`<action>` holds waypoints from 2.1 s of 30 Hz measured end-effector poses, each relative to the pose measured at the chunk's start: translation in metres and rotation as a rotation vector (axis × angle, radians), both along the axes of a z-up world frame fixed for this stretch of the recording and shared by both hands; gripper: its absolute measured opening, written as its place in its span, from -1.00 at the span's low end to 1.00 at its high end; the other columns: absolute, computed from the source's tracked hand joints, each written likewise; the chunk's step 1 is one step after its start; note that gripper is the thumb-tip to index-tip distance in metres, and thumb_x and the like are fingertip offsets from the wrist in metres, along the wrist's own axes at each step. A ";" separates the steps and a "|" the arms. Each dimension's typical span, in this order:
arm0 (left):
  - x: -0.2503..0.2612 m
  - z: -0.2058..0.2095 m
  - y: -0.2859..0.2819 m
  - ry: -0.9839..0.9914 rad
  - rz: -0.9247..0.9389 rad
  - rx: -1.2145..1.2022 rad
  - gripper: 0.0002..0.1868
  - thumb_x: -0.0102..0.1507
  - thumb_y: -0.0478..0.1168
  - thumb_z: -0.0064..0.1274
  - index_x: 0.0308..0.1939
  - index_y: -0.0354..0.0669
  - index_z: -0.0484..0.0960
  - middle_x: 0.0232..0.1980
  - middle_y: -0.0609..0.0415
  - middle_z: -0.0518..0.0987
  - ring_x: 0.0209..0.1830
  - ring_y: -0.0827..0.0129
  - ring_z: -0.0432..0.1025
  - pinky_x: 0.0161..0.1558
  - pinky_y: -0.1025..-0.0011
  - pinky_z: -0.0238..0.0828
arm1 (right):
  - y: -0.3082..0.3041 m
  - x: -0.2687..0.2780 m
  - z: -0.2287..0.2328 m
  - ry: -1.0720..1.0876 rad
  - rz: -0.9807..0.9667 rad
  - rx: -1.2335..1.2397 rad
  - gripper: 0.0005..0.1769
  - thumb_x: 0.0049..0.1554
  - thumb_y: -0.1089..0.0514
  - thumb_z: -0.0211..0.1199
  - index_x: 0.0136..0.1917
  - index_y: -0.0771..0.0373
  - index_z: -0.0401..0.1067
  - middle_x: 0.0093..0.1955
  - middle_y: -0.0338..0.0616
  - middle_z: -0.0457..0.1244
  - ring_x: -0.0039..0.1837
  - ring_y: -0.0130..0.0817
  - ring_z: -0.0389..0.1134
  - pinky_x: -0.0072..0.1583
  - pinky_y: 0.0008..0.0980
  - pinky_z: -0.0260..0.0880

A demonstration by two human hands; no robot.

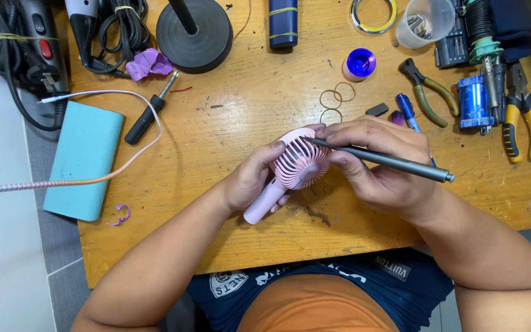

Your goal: Cleaning and disassembling a small handheld pink fan using a small tool on a workbench.

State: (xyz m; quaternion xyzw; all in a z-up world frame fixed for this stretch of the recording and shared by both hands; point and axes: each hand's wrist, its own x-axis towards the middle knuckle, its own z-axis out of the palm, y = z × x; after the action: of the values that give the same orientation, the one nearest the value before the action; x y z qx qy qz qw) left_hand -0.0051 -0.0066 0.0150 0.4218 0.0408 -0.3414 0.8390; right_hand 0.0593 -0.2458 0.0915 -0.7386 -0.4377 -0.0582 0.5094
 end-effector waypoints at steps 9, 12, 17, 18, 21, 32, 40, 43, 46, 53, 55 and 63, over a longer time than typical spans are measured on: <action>0.001 0.010 -0.002 -0.099 0.009 0.047 -0.07 0.45 0.31 -0.12 0.88 0.12 0.19 -0.04 -0.06 0.69 -0.61 0.34 0.46 -0.70 0.47 0.45 | -0.004 -0.002 -0.001 -0.018 -0.029 -0.020 -0.72 0.40 0.17 0.32 0.10 0.52 0.61 0.09 0.22 0.53 0.13 0.08 0.66 0.28 -0.10 0.72; 0.000 0.014 -0.002 -0.178 0.011 0.120 -0.13 0.49 0.23 -0.17 0.87 0.08 0.19 -0.03 -0.11 0.70 -0.64 0.31 0.45 -0.68 0.47 0.47 | -0.005 -0.001 0.000 -0.011 -0.035 -0.041 -0.72 0.40 0.16 0.32 0.10 0.50 0.61 0.09 0.20 0.53 0.13 0.05 0.66 0.25 -0.13 0.70; 0.001 0.011 -0.002 -0.258 0.012 0.133 -0.19 0.53 0.22 -0.22 0.82 0.02 0.22 -0.11 -0.14 0.70 -0.62 0.32 0.47 -0.65 0.41 0.49 | -0.004 -0.003 -0.001 -0.022 -0.020 -0.024 -0.73 0.38 0.20 0.35 0.09 0.54 0.62 0.07 0.23 0.53 0.12 0.09 0.66 0.25 -0.11 0.73; 0.000 0.014 -0.002 -0.260 0.006 0.167 -0.21 0.54 0.25 -0.28 0.80 0.03 0.24 -0.19 -0.18 0.68 -0.67 0.30 0.46 -0.72 0.43 0.45 | -0.004 -0.004 0.000 -0.024 -0.021 -0.028 -0.73 0.38 0.20 0.34 0.09 0.54 0.62 0.06 0.23 0.53 0.12 0.10 0.66 0.24 -0.11 0.72; -0.005 0.007 -0.011 -0.177 0.051 0.082 0.08 0.41 0.61 -0.52 0.78 0.02 0.30 -0.13 -0.13 0.71 -0.69 0.33 0.38 -0.76 0.41 0.40 | -0.002 -0.008 0.004 0.006 -0.003 -0.021 -0.73 0.40 0.20 0.29 0.09 0.53 0.62 0.08 0.22 0.53 0.12 0.07 0.66 0.29 -0.12 0.73; -0.006 -0.006 -0.010 -0.106 0.130 -0.089 -0.39 0.59 0.25 -0.17 0.59 0.03 0.42 -0.19 -0.14 0.62 -0.57 0.22 0.49 -0.68 0.31 0.54 | 0.004 -0.005 0.009 -0.140 0.072 -0.064 -0.73 0.39 0.20 0.31 0.08 0.52 0.60 0.07 0.27 0.51 0.09 0.12 0.63 0.26 -0.03 0.71; 0.003 -0.051 -0.035 -0.251 0.396 -0.120 -0.43 0.58 0.10 -0.22 0.43 -0.27 0.52 -0.45 -0.22 0.62 -0.66 0.33 0.53 -0.66 0.42 0.58 | 0.018 -0.007 -0.002 -0.064 -0.044 0.121 -0.76 0.41 0.16 0.36 0.01 0.37 0.70 -0.07 0.12 0.54 -0.09 0.13 0.63 -0.05 -0.01 0.66; 0.000 -0.064 -0.036 -0.273 0.416 -0.108 -0.44 0.58 0.08 -0.22 0.42 -0.30 0.52 -0.43 -0.23 0.63 -0.62 0.33 0.55 -0.60 0.41 0.60 | 0.017 -0.007 -0.002 -0.054 -0.027 0.129 -0.78 0.41 0.17 0.36 0.01 0.36 0.71 -0.07 0.10 0.55 -0.07 0.14 0.64 -0.02 -0.02 0.67; 0.003 -0.067 -0.035 -0.321 0.431 -0.094 -0.45 0.57 0.04 -0.21 0.39 -0.34 0.53 -0.40 -0.25 0.65 -0.57 0.31 0.60 -0.50 0.38 0.64 | 0.018 -0.007 -0.001 -0.072 -0.026 0.121 -0.77 0.41 0.18 0.36 0.01 0.36 0.71 -0.08 0.12 0.55 -0.06 0.16 0.64 -0.02 -0.01 0.67; 0.001 -0.062 -0.035 -0.359 0.479 -0.033 -0.48 0.56 0.01 -0.18 0.34 -0.36 0.58 -0.22 -0.29 0.71 -0.42 0.32 0.65 -0.36 0.34 0.68 | 0.021 -0.010 0.002 -0.063 -0.016 0.135 -0.80 0.41 0.20 0.36 0.02 0.34 0.72 -0.09 0.08 0.56 -0.05 0.12 0.65 -0.01 -0.02 0.68; 0.001 -0.068 -0.037 -0.366 0.482 -0.030 -0.49 0.56 0.00 -0.18 0.33 -0.37 0.59 -0.21 -0.30 0.71 -0.43 0.34 0.63 -0.39 0.37 0.64 | 0.020 -0.010 0.001 -0.057 -0.019 0.138 -0.80 0.41 0.20 0.35 0.02 0.34 0.73 -0.10 0.06 0.55 -0.06 0.11 0.65 -0.02 -0.03 0.68; 0.004 -0.060 -0.032 -0.371 0.500 -0.064 -0.46 0.58 0.03 -0.15 0.40 -0.35 0.57 -0.02 -0.27 0.70 -0.25 0.36 0.66 -0.24 0.36 0.70 | 0.022 -0.005 -0.004 -0.059 -0.048 0.148 -0.78 0.42 0.17 0.37 0.02 0.33 0.72 -0.09 0.05 0.54 -0.04 0.12 0.62 0.03 -0.02 0.66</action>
State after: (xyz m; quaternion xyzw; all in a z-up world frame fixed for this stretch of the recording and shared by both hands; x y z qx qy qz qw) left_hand -0.0010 -0.0389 -0.0454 0.4271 -0.0214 -0.0430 0.9029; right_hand 0.0540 -0.2235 0.0872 -0.7072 -0.4292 -0.1243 0.5480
